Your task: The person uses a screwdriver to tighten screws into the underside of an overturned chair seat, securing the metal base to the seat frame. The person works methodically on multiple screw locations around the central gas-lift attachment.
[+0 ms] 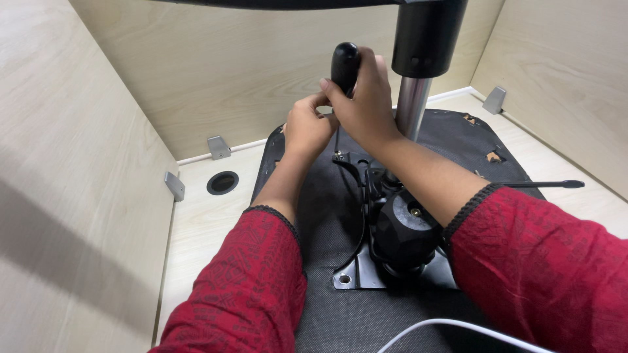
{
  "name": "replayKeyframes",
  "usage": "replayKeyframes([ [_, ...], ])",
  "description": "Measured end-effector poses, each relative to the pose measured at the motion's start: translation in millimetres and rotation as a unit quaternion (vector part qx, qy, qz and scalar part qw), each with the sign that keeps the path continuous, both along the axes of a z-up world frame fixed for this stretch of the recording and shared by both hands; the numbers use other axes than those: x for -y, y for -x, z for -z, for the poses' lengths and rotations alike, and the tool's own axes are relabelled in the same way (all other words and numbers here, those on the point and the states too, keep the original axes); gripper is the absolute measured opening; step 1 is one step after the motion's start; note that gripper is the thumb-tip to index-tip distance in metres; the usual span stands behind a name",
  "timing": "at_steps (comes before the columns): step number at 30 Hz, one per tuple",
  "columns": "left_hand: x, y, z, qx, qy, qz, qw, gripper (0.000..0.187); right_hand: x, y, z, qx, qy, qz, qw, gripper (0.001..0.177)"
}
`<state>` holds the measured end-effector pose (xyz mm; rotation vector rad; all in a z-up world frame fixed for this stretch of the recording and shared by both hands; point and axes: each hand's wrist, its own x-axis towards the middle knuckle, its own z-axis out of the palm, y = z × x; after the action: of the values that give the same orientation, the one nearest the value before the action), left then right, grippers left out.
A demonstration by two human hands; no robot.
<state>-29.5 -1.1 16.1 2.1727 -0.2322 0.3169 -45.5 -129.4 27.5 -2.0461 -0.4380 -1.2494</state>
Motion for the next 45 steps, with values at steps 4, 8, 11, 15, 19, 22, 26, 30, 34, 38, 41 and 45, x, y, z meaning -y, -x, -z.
replayKeyframes([
  [4,-1,-13,14,0.136,0.112,0.138,0.975,0.041,3,-2,2,-0.03,-0.064,-0.091,0.993,0.059],
  [8,-3,-15,16,0.108,0.16,0.16,0.968,0.041,4,-8,6,0.015,-0.062,-0.102,0.993,0.054],
  [11,-3,-7,9,0.057,0.14,0.101,0.983,0.041,6,-11,8,0.03,-0.049,-0.103,0.993,0.05],
  [15,-2,2,1,-0.012,0.036,0.002,0.999,0.037,4,-5,5,0.103,0.047,-0.011,0.994,0.069],
  [19,1,2,13,0.084,0.074,0.039,0.993,0.038,2,4,1,-0.026,-0.01,-0.053,0.998,0.051],
  [22,1,-6,19,0.09,0.101,0.072,0.988,0.041,1,4,-1,-0.046,-0.023,-0.037,0.998,0.049],
  [26,-6,-14,22,0.091,0.144,0.137,0.976,0.044,2,1,0,0.039,-0.018,-0.066,0.997,0.049],
  [30,-8,-13,24,0.084,0.16,0.137,0.974,0.043,3,-3,4,0.028,-0.043,-0.102,0.993,0.056],
  [34,-7,-10,30,0.059,0.14,0.103,0.983,0.037,3,-4,7,-0.062,0.03,-0.011,0.998,0.053],
  [38,-5,-17,43,0.098,0.18,0.119,0.971,0.053,1,-2,4,-0.106,-0.033,-0.044,0.993,0.051],
  [41,-13,-27,58,0.106,0.165,0.121,0.973,0.068,0,2,0,0.007,-0.023,-0.05,0.998,0.051],
  [45,-20,-30,86,0.051,0.041,0.106,0.992,0.049,0,8,-2,0.064,-0.011,-0.067,0.996,0.052],
])
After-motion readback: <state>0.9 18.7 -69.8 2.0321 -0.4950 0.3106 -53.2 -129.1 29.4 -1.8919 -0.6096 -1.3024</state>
